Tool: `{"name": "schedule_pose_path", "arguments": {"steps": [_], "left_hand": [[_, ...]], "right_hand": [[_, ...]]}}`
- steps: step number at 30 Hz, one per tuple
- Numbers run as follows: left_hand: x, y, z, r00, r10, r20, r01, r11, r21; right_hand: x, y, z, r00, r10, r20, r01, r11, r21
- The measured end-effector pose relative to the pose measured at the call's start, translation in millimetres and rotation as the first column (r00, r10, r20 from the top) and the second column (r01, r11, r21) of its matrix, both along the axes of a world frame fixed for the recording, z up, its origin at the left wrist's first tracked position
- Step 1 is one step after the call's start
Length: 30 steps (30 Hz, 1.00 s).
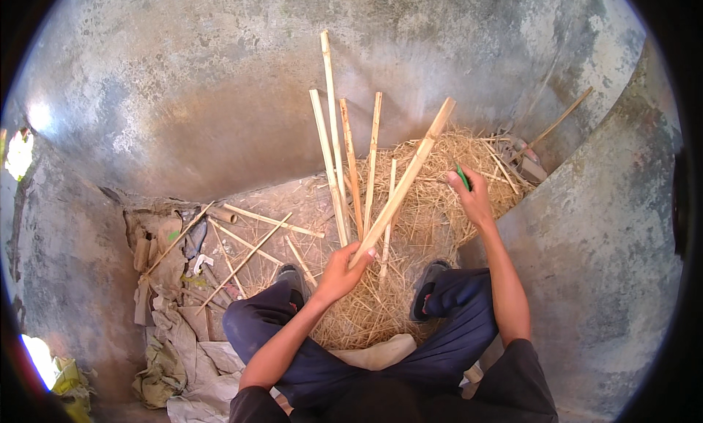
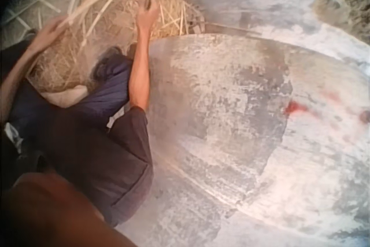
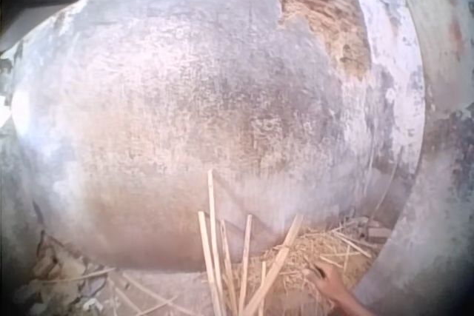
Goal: The person scrapes thin bamboo sticks using a small green knife while sitting on the floor. They handle each stick individually, running the blade along the surface several times to whittle or smooth the wood, and then return it to a bundle on the straw-covered ground.
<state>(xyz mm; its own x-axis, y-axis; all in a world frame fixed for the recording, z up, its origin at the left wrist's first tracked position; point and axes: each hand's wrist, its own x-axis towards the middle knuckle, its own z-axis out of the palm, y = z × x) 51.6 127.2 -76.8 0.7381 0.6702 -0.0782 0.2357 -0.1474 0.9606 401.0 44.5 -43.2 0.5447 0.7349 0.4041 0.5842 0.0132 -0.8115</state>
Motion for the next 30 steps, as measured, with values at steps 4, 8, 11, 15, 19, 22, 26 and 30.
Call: {"name": "schedule_pose_path", "arguments": {"steps": [4,8,11,15,19,22,26,30], "left_hand": [[1.8,3.4,-2.7,0.996,0.091,-0.002,-0.090,0.981,0.171],[5.5,3.8,0.4,0.985,0.172,0.032,-0.175,0.955,0.240],[7.5,6.1,5.7,0.975,0.216,-0.054,-0.183,0.914,0.361],[7.4,4.6,10.7,0.969,0.239,-0.067,-0.191,0.890,0.414],[11.5,1.1,2.1,0.977,0.212,-0.013,-0.181,0.864,0.469],[11.6,-0.3,4.5,0.984,0.177,-0.031,-0.142,0.869,0.474],[13.1,-3.3,14.0,0.990,0.106,-0.094,-0.060,0.914,0.401],[10.7,-0.9,11.3,0.998,-0.049,-0.028,0.055,0.961,0.272]], "right_hand": [[3.3,-3.7,1.9,0.958,-0.105,-0.266,0.068,0.987,-0.145],[27.6,-21.5,-7.9,0.981,0.101,0.163,0.022,0.782,-0.622],[27.7,-33.0,-24.1,0.930,0.022,0.367,0.230,0.742,-0.629],[6.1,-17.0,9.6,0.980,-0.185,0.075,0.199,0.930,-0.309],[-0.3,-7.9,9.4,0.984,-0.118,-0.136,0.119,0.993,-0.002],[-19.7,1.0,17.8,0.981,-0.038,-0.189,0.053,0.996,0.075],[-23.8,5.9,9.3,0.949,-0.046,-0.311,0.079,0.992,0.095],[-23.8,3.4,11.1,0.861,-0.051,-0.505,0.080,0.996,0.036]]}}
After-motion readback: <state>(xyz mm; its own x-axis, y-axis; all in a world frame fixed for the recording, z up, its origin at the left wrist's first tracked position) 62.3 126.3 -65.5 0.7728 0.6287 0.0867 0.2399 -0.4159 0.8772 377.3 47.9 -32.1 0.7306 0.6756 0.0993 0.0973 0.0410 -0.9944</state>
